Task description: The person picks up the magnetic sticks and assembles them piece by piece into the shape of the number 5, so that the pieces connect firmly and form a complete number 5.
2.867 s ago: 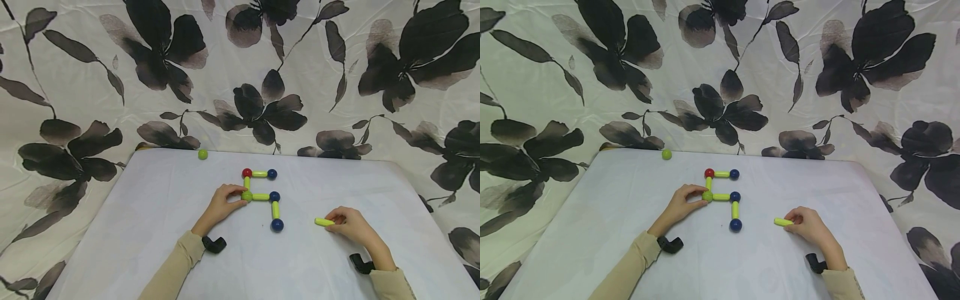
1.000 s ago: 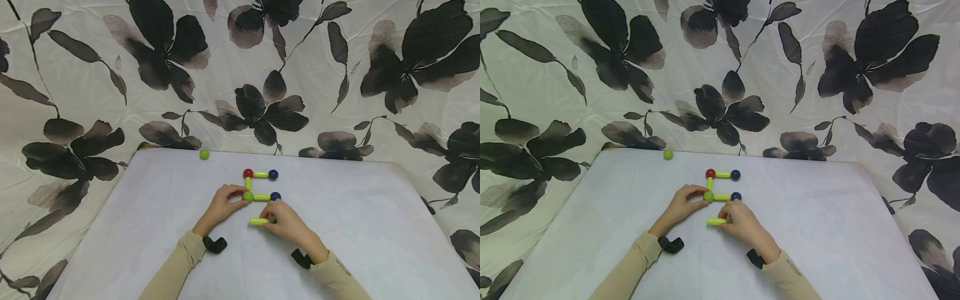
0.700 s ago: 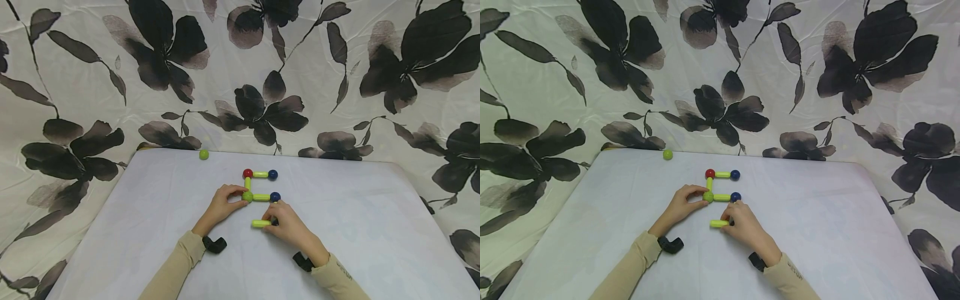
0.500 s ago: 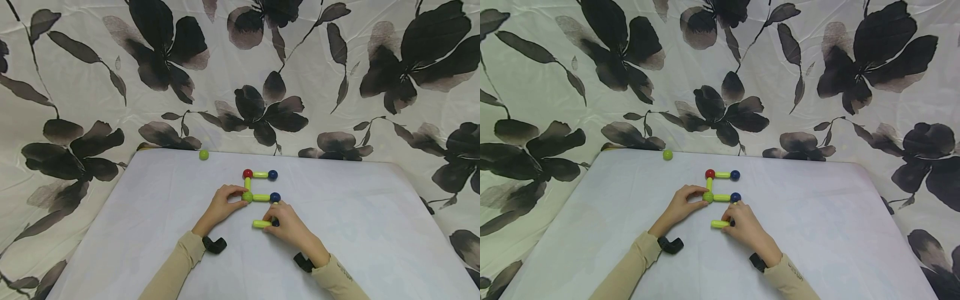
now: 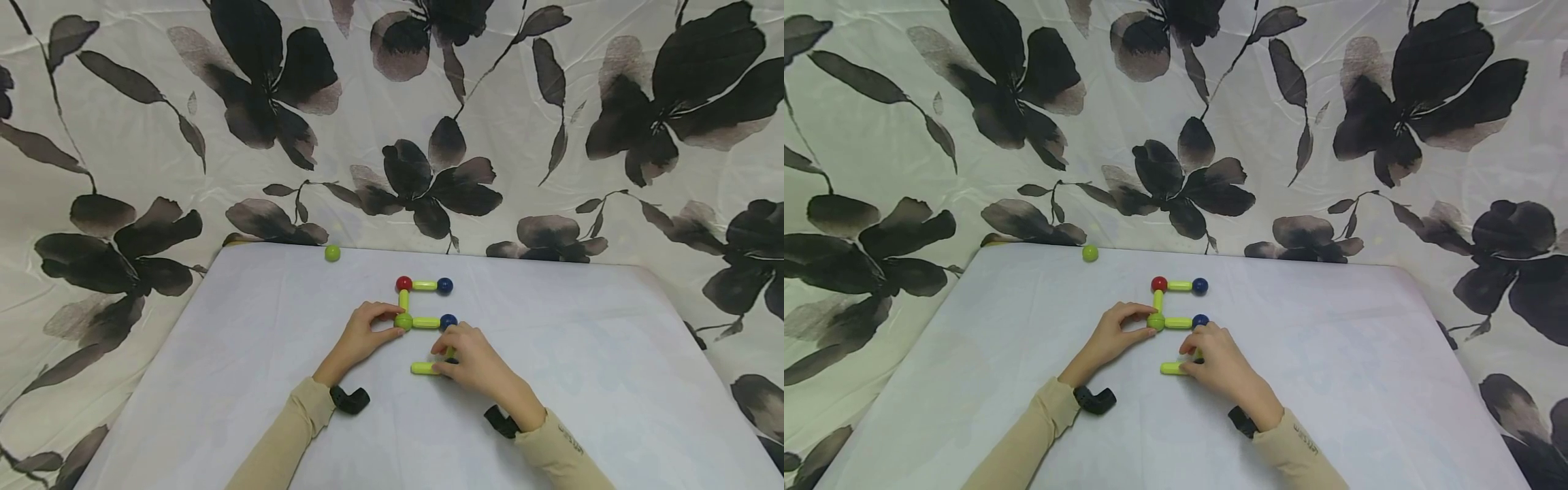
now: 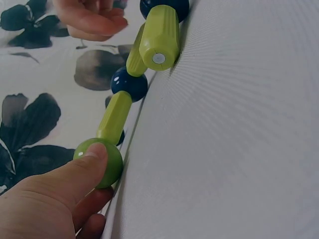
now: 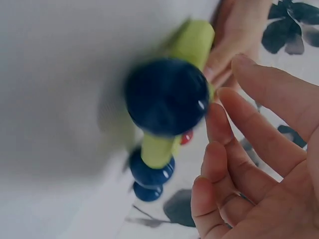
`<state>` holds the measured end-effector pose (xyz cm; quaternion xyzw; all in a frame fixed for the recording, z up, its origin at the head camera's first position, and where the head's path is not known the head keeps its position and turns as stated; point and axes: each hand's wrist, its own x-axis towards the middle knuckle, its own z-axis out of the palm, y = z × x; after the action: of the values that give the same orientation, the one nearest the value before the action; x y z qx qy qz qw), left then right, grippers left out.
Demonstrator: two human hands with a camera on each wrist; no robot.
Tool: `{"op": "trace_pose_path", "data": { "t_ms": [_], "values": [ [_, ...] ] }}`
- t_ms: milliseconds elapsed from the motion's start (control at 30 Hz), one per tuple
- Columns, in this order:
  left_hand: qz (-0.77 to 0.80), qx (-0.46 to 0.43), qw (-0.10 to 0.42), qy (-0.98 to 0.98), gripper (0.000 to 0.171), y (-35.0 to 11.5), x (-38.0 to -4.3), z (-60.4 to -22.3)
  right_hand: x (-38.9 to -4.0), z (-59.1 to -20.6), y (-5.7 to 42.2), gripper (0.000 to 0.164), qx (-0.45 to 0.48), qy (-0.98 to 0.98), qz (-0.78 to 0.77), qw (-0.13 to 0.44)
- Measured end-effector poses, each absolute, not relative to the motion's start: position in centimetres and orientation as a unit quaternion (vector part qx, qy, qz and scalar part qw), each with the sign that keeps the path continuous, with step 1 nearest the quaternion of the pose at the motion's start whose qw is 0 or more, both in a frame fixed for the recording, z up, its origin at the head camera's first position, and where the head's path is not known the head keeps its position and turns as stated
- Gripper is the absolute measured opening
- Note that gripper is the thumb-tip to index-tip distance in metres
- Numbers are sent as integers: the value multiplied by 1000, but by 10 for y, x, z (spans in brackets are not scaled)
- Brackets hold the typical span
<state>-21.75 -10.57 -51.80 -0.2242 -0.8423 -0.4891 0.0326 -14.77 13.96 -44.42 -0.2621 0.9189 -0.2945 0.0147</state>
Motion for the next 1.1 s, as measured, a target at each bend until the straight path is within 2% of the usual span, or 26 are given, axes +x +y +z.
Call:
{"op": "trace_pose_path", "data": {
  "t_ms": [300, 633, 1100],
  "values": [
    [-493, -225, 32, -840, 36, -107, -218, -519, -149, -428, 153, 11, -231, 927, -294, 15],
    [-491, -223, 31, -842, 35, -107, -218, -520, -140, -443, 163, 23, -192, 933, -290, 90],
    [-489, -222, 31, -843, 35, -107, -218, -519, -141, -455, 166, 28, -205, 925, -310, 83]
  ]
}}
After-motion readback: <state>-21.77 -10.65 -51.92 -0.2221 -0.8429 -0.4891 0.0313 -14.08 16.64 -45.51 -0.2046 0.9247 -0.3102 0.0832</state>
